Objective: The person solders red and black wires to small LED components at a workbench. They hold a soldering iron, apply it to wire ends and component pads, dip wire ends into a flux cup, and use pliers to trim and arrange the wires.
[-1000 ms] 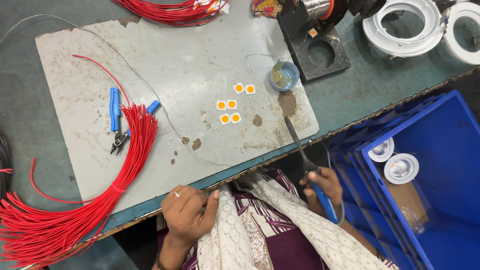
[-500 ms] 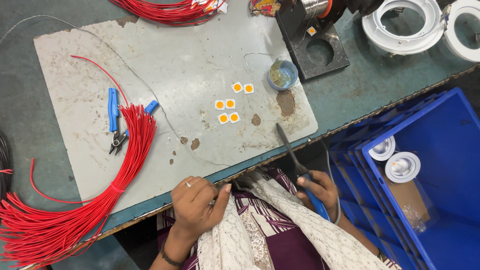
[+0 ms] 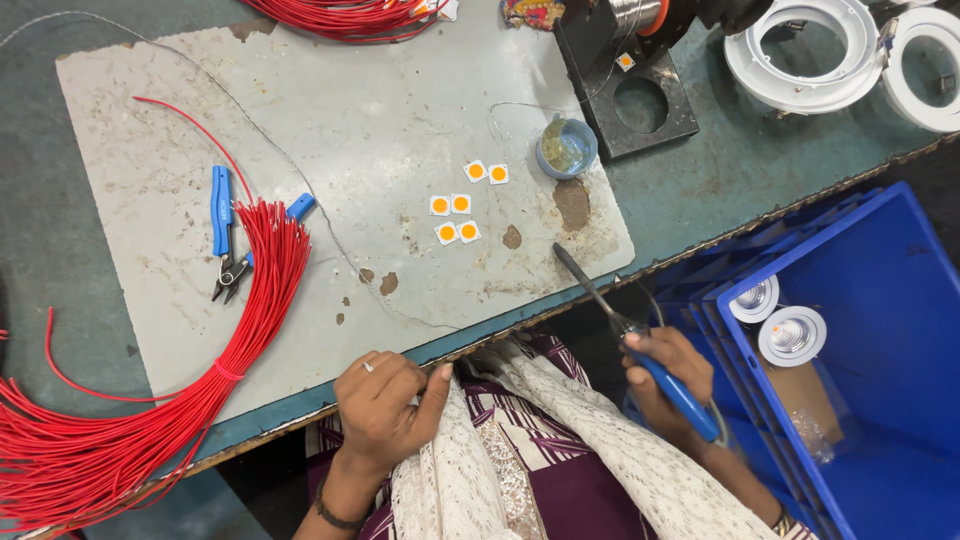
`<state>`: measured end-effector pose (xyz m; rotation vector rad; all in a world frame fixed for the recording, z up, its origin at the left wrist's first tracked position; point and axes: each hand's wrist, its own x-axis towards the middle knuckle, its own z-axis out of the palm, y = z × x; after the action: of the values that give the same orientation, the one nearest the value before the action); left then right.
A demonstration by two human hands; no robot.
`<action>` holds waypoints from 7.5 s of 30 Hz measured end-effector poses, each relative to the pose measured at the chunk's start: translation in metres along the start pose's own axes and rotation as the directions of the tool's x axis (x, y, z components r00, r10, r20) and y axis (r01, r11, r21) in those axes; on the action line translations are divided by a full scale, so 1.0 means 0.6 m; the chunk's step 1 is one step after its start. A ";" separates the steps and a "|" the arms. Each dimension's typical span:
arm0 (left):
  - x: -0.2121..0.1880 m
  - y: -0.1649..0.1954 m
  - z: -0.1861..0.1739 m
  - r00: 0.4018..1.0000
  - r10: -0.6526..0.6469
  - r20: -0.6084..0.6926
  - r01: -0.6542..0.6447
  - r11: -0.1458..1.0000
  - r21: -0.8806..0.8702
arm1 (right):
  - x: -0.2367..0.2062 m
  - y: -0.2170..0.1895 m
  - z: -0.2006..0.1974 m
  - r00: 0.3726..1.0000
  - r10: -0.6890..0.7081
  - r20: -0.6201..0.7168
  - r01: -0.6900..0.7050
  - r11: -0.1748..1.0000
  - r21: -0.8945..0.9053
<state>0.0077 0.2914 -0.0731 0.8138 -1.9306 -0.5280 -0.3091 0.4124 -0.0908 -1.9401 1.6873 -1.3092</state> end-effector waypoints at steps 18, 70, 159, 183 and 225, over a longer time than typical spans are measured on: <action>-0.012 -0.018 0.007 0.999 0.035 -0.031 -0.033 0.998 0.046 | 0.025 0.055 -0.044 0.963 0.218 -0.159 -0.127 0.887 0.444; 0.024 -0.069 -0.129 0.956 -0.272 -0.114 0.280 0.719 0.636 | 0.342 0.257 -0.137 0.763 0.374 -0.527 0.108 0.730 0.674; -0.091 -0.065 -0.167 0.793 -0.446 -0.414 0.455 0.886 -0.083 | 0.230 -0.199 0.044 0.703 -0.017 0.711 -0.674 -0.333 0.659; -0.095 -0.030 -0.106 0.796 -0.512 -0.322 0.338 0.819 -0.464 | 0.195 -0.202 0.367 0.640 0.174 0.748 -0.764 0.040 0.644; -0.110 -0.060 -0.083 0.772 -0.503 -0.387 0.303 0.828 -0.472 | 0.197 -0.225 0.396 0.659 0.221 0.719 -0.735 -0.011 0.678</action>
<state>0.0855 0.3132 -0.1130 1.0024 -1.1120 -0.8401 -0.0515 0.2636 -0.0776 -0.5553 0.6994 -1.0257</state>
